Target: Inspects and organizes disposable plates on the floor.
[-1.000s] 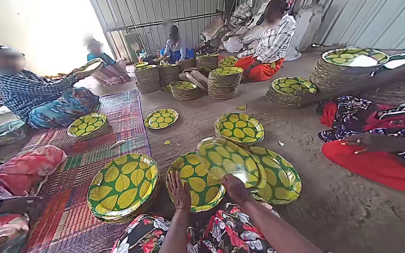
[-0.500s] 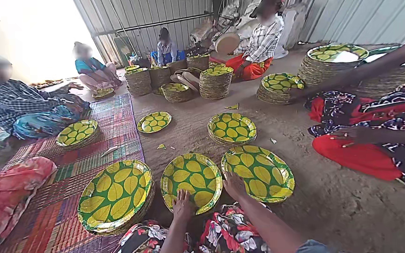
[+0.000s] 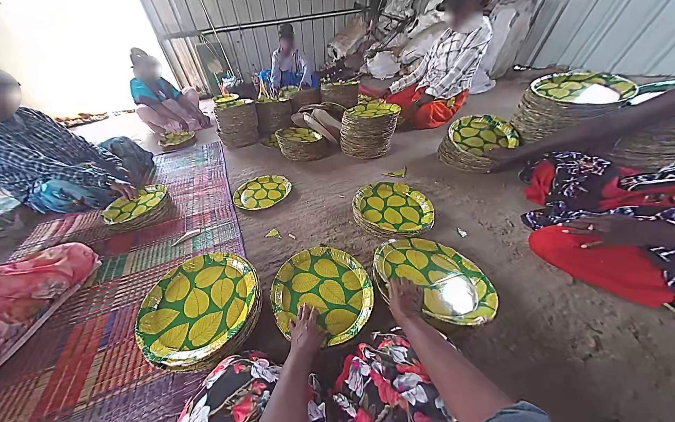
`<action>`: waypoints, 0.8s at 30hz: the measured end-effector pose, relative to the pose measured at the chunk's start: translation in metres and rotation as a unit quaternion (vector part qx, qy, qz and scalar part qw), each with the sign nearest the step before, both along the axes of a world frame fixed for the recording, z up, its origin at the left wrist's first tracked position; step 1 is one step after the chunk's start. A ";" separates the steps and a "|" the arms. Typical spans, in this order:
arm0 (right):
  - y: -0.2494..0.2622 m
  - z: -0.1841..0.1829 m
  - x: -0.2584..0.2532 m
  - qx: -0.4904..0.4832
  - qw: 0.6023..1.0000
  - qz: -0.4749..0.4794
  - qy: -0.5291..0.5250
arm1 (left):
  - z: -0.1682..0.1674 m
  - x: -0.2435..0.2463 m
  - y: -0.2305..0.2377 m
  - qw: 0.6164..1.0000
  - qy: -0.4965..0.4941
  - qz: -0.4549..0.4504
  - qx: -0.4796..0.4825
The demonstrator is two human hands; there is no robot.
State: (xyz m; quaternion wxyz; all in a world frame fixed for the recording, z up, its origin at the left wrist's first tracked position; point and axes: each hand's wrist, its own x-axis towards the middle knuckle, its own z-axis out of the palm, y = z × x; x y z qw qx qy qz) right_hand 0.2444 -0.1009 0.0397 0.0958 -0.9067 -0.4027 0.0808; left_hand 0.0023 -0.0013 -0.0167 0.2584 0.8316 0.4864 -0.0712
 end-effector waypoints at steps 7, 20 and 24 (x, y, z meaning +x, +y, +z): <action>-0.014 -0.008 -0.041 0.200 0.906 0.369 -0.063 | 0.008 -0.010 0.009 0.867 -0.271 0.399 0.123; 0.008 -0.021 -0.016 -0.084 0.973 0.210 0.053 | 0.007 -0.016 -0.003 0.676 -0.447 0.533 -0.244; -0.001 -0.014 0.001 0.113 0.988 0.079 0.064 | 0.048 -0.012 -0.001 0.627 -0.536 0.541 -0.164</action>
